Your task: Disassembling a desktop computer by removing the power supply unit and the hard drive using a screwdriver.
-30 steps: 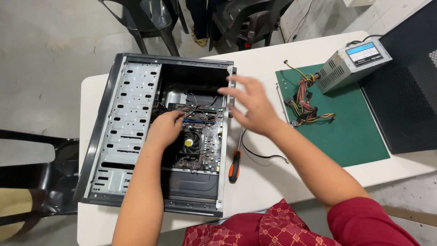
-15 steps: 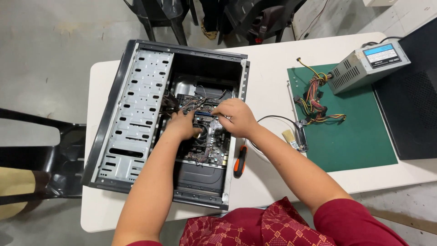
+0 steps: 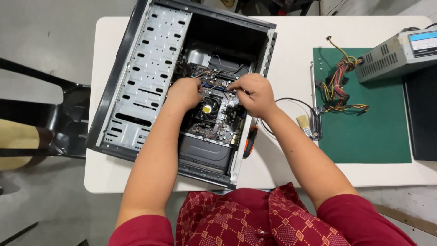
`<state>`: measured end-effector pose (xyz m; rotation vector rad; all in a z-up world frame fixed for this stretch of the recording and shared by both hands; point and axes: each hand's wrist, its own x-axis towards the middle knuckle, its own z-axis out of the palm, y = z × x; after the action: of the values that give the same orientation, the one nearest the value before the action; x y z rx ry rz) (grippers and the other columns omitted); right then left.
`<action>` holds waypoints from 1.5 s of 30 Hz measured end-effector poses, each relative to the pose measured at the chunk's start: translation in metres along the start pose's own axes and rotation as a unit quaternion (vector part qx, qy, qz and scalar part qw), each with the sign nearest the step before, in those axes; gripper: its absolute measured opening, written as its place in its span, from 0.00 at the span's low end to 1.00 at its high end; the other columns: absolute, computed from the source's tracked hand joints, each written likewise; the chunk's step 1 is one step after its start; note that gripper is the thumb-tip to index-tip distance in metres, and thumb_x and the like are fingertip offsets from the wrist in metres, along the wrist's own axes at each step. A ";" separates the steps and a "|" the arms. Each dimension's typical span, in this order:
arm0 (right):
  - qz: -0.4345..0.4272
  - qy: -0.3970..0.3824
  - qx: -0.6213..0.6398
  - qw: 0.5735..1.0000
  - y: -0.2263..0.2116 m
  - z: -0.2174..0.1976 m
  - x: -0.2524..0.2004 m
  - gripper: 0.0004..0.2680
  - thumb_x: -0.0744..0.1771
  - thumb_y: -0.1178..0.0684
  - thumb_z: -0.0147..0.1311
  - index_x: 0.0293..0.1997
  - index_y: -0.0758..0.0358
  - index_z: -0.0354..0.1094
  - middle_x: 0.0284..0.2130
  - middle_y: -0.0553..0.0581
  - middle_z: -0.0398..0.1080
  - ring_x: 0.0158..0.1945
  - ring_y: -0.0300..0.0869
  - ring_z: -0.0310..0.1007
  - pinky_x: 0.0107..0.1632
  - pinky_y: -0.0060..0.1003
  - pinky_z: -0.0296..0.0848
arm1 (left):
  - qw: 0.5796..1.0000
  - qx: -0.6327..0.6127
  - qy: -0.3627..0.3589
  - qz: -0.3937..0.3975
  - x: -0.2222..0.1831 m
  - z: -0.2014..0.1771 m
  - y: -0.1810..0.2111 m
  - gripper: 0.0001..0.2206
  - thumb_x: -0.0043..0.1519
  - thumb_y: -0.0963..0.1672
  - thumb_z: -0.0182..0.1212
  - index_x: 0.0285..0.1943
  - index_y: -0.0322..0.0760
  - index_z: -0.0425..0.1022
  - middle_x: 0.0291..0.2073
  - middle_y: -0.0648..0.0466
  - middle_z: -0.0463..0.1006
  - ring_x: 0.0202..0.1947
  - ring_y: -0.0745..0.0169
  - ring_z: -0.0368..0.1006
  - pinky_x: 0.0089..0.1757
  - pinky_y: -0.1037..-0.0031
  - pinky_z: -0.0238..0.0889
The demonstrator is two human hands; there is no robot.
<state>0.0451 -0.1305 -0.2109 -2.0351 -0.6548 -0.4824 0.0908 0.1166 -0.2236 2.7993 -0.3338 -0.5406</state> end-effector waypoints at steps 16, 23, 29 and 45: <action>-0.004 -0.006 -0.009 1.000 -0.012 -0.005 0.006 0.08 0.65 0.62 0.52 0.37 0.54 0.78 0.28 0.53 0.76 0.36 0.51 0.76 0.47 0.41 0.73 | 0.914 0.176 0.335 0.143 0.022 0.041 0.028 0.10 0.55 0.42 0.62 0.46 0.39 0.79 0.36 0.50 0.81 0.42 0.51 0.76 0.37 0.62 0.68; 0.002 -0.017 0.001 1.000 -0.016 -0.008 0.008 0.11 0.65 0.63 0.48 0.38 0.54 0.79 0.27 0.50 0.75 0.34 0.48 0.76 0.46 0.38 0.71 | 0.993 0.066 0.098 0.028 0.055 0.055 0.021 0.29 0.60 0.44 0.64 0.69 0.26 0.63 0.54 0.34 0.74 0.55 0.36 0.73 0.47 0.49 0.69; -0.052 -0.050 -0.031 0.997 -0.028 -0.014 0.014 0.09 0.63 0.67 0.47 0.36 0.66 0.77 0.29 0.57 0.77 0.34 0.48 0.77 0.42 0.43 0.72 | 0.966 0.246 0.074 -0.010 0.078 0.067 0.023 0.20 0.56 0.44 0.67 0.58 0.40 0.72 0.50 0.47 0.75 0.47 0.50 0.72 0.35 0.67 0.72; -0.055 -0.048 -0.030 0.997 -0.026 -0.014 0.014 0.10 0.63 0.68 0.46 0.37 0.67 0.77 0.30 0.57 0.77 0.34 0.49 0.75 0.40 0.43 0.70 | 0.995 0.026 0.024 0.098 0.056 0.036 0.022 0.17 0.54 0.31 0.52 0.50 0.33 0.75 0.44 0.45 0.80 0.52 0.44 0.70 0.48 0.54 0.70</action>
<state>0.0385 -0.1273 -0.1792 -2.0970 -0.8220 -0.4752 0.1236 0.0730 -0.2676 2.7824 -0.6127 -0.4257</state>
